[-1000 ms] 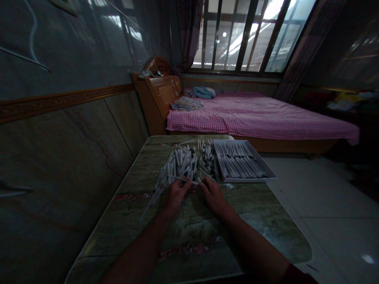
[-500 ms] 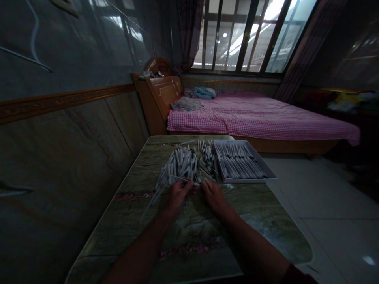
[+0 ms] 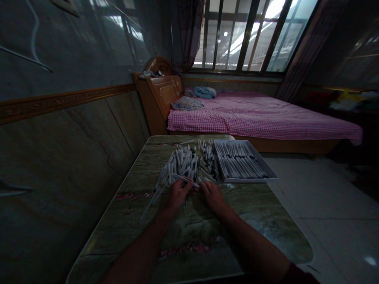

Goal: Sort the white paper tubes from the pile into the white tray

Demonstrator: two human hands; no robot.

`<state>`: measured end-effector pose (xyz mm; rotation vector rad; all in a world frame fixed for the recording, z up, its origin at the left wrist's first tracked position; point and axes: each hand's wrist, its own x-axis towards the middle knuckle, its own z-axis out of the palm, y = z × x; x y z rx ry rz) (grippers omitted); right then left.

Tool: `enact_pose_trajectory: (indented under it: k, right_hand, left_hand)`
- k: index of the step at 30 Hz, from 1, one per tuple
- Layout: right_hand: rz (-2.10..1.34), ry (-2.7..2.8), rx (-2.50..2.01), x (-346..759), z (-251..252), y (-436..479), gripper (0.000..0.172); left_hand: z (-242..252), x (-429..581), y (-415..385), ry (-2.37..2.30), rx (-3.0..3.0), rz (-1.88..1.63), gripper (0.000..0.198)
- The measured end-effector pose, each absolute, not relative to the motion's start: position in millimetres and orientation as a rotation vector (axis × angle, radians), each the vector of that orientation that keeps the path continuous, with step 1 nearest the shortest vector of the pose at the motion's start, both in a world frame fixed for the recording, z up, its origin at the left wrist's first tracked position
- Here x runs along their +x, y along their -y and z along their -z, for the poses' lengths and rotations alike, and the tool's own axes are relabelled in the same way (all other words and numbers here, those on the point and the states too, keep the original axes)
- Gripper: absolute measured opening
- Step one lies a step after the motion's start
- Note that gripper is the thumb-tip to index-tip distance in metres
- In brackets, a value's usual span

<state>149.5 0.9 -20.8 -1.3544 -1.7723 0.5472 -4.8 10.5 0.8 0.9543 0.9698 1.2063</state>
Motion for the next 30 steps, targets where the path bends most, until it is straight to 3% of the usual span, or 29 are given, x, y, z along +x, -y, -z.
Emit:
enact_pose_trajectory:
  k: [7, 15, 22, 27, 30]
  right_hand:
    - [-0.822, 1.591, -1.270, 147, 17, -2, 0.056]
    - [-0.759, 1.602, -1.232, 143, 3, 7, 0.043]
    - [-1.327, 1.323, -1.269, 136, 9, 11, 0.052]
    - [-0.939, 1.496, -1.263, 139, 6, 8, 0.048]
    - [-0.909, 1.516, -1.254, 140, 7, 6, 0.045]
  left_hand:
    - [-4, -6, -9, -0.945, 1.041, -1.221, 0.046]
    - [-2, -6, -9, -1.002, 0.941, -1.289, 0.050]
    - [-3, -8, -9, -0.944, 1.054, -1.272, 0.044]
    - [2, -8, -11, -1.013, 0.979, -1.305, 0.046]
    - [1, -8, -10, -1.002, 1.045, -1.271, 0.044]
